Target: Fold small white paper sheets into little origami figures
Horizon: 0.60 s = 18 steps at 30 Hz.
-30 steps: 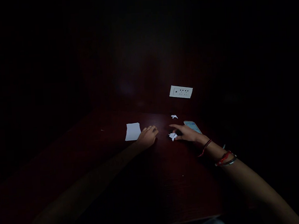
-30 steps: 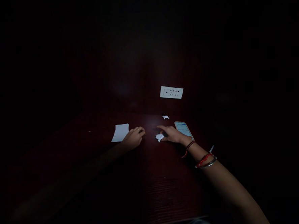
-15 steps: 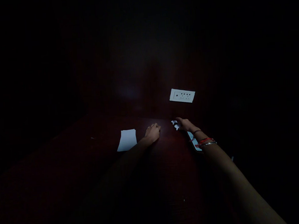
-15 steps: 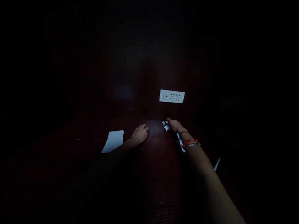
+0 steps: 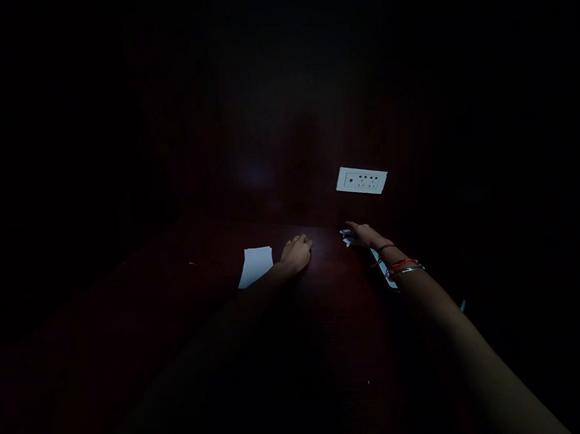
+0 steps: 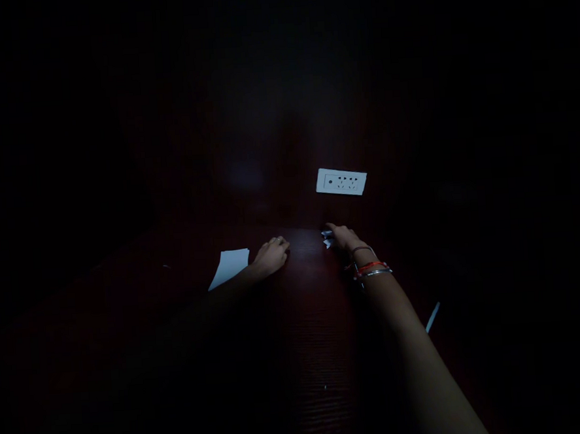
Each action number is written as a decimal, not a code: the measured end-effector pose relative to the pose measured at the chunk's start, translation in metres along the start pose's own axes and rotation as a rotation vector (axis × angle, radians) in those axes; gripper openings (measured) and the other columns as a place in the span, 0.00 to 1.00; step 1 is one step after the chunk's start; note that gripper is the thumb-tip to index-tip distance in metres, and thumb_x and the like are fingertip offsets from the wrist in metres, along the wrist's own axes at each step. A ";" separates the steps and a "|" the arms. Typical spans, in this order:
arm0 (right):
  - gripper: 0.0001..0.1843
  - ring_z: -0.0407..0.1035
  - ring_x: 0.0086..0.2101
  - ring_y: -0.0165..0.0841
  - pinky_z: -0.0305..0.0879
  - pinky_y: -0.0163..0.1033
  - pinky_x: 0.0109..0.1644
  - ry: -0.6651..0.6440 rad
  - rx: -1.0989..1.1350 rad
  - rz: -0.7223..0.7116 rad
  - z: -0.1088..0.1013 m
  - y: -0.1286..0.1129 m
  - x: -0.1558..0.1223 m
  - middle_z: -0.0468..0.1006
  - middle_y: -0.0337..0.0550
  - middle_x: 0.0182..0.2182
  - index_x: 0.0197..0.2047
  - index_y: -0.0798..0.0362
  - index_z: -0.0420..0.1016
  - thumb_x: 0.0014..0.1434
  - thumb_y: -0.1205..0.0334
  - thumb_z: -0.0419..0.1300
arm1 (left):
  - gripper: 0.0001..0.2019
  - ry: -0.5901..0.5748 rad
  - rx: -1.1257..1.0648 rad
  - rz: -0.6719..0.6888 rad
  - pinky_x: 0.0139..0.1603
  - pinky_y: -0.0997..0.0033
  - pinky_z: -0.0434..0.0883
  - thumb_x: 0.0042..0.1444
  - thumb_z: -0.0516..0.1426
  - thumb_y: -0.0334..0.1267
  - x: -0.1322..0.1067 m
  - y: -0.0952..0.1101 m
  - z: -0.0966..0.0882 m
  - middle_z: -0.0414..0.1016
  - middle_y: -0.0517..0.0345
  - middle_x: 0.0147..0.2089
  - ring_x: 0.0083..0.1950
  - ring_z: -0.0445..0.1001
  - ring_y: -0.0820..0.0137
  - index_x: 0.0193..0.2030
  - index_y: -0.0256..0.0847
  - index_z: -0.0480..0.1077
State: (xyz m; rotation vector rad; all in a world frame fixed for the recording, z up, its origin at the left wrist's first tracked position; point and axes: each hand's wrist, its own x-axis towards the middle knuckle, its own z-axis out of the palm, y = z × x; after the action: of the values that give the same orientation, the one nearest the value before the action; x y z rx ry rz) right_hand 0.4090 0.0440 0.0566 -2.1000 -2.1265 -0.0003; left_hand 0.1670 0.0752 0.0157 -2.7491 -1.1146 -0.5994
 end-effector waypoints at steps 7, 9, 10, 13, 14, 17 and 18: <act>0.16 0.65 0.41 0.34 0.64 0.45 0.43 -0.020 0.025 -0.146 -0.016 -0.052 -0.021 0.67 0.46 0.45 0.48 0.56 0.63 0.58 0.60 0.51 | 0.13 0.024 -0.027 -0.015 0.43 0.60 0.67 0.58 0.50 0.39 -0.039 -0.048 -0.045 0.64 0.51 0.48 0.44 0.67 0.67 0.48 0.36 0.62; 0.16 0.65 0.42 0.34 0.64 0.45 0.43 -0.029 0.046 -0.232 -0.017 -0.078 -0.029 0.66 0.46 0.46 0.48 0.56 0.63 0.58 0.60 0.52 | 0.13 0.030 -0.047 -0.018 0.43 0.60 0.67 0.58 0.51 0.39 -0.059 -0.066 -0.058 0.64 0.51 0.48 0.44 0.67 0.67 0.48 0.36 0.62; 0.16 0.65 0.42 0.34 0.63 0.46 0.44 -0.033 0.057 -0.276 -0.016 -0.092 -0.033 0.66 0.46 0.46 0.49 0.55 0.63 0.58 0.59 0.51 | 0.14 0.029 -0.058 -0.021 0.43 0.60 0.67 0.57 0.51 0.39 -0.069 -0.075 -0.063 0.64 0.51 0.48 0.45 0.67 0.67 0.49 0.36 0.61; 0.25 0.62 0.48 0.36 0.58 0.42 0.51 -0.041 0.098 -0.417 -0.007 -0.136 -0.044 0.66 0.51 0.49 0.53 0.59 0.60 0.53 0.59 0.57 | 0.14 0.031 -0.078 -0.062 0.42 0.60 0.68 0.57 0.51 0.39 -0.101 -0.098 -0.071 0.64 0.51 0.48 0.44 0.67 0.67 0.48 0.35 0.61; 0.27 0.60 0.50 0.37 0.55 0.40 0.53 -0.045 0.112 -0.464 -0.003 -0.150 -0.047 0.65 0.52 0.51 0.53 0.59 0.60 0.52 0.58 0.58 | 0.14 0.037 -0.081 -0.082 0.42 0.60 0.68 0.57 0.51 0.39 -0.111 -0.103 -0.072 0.64 0.51 0.48 0.44 0.67 0.67 0.48 0.35 0.61; 0.32 0.57 0.53 0.36 0.52 0.37 0.56 -0.049 0.157 -0.577 0.011 -0.185 -0.053 0.62 0.50 0.54 0.55 0.58 0.58 0.50 0.54 0.59 | 0.13 0.062 -0.089 -0.132 0.43 0.61 0.67 0.58 0.50 0.39 -0.137 -0.112 -0.070 0.64 0.51 0.48 0.44 0.67 0.67 0.48 0.36 0.62; 0.33 0.56 0.53 0.36 0.51 0.37 0.56 -0.048 0.169 -0.602 0.016 -0.193 -0.054 0.62 0.50 0.54 0.56 0.58 0.58 0.49 0.53 0.59 | 0.13 0.072 -0.093 -0.142 0.43 0.61 0.67 0.58 0.50 0.39 -0.143 -0.112 -0.069 0.64 0.51 0.48 0.44 0.67 0.67 0.48 0.36 0.62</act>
State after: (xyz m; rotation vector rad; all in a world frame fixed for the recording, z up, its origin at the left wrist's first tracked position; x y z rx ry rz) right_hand 0.2153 -0.0119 0.0559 -1.3192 -2.5922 0.1552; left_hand -0.0257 0.0466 0.0172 -2.7167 -1.3051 -0.7798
